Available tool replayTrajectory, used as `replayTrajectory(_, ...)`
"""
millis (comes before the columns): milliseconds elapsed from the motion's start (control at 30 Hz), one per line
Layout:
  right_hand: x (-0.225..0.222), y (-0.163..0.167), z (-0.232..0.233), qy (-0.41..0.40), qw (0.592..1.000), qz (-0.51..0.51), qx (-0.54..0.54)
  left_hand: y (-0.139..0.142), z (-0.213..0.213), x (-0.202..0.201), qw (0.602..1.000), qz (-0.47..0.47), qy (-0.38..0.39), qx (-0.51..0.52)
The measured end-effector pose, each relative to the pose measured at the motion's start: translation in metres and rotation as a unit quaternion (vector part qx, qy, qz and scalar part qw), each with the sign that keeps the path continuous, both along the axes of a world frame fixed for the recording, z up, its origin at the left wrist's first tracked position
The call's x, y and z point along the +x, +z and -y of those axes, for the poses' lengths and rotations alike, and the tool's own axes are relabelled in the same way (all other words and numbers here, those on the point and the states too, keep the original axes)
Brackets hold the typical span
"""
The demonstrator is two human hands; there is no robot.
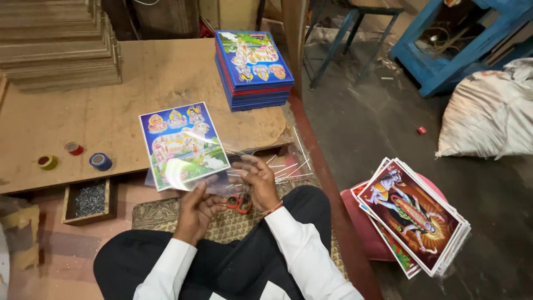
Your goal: The person sits on the floor and assembles a religious art piece by trimming the edges of a printed image with scissors. They then cut a piece of clear plastic sheet, place it over the image, and secure the edges with blue decorative tape.
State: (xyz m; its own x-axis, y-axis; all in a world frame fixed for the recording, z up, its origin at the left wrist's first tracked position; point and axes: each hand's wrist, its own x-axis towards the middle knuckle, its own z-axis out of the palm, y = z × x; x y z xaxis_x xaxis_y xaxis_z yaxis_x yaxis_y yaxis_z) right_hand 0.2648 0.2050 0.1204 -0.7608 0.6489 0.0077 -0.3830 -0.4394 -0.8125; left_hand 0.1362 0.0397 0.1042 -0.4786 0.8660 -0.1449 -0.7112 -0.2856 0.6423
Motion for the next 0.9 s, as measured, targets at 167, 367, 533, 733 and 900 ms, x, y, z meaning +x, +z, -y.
replayTrajectory(167,-0.002,-0.027,0.0,0.019,0.999,0.018,0.026,-0.007,-0.007,0.004,0.986,-0.119,0.058,-0.104)
replayTrajectory(367,0.006,-0.038,-0.035,-0.058,0.989,-0.004,-0.139,0.0,0.021,0.002,0.962,-0.228,-0.031,-0.148)
replayTrajectory(533,0.001,-0.04,-0.03,-0.103,0.994,0.011,0.046,0.0,0.026,0.004,0.959,-0.165,-0.033,-0.228)
replayTrajectory(733,0.014,-0.016,-0.028,-0.021,0.999,-0.024,-0.017,0.0,0.03,0.007,0.988,0.072,-0.102,-0.087)
replayTrajectory(900,0.011,-0.025,-0.029,-0.053,0.998,0.01,0.014,0.004,0.025,0.015,0.975,-0.091,-0.135,-0.152)
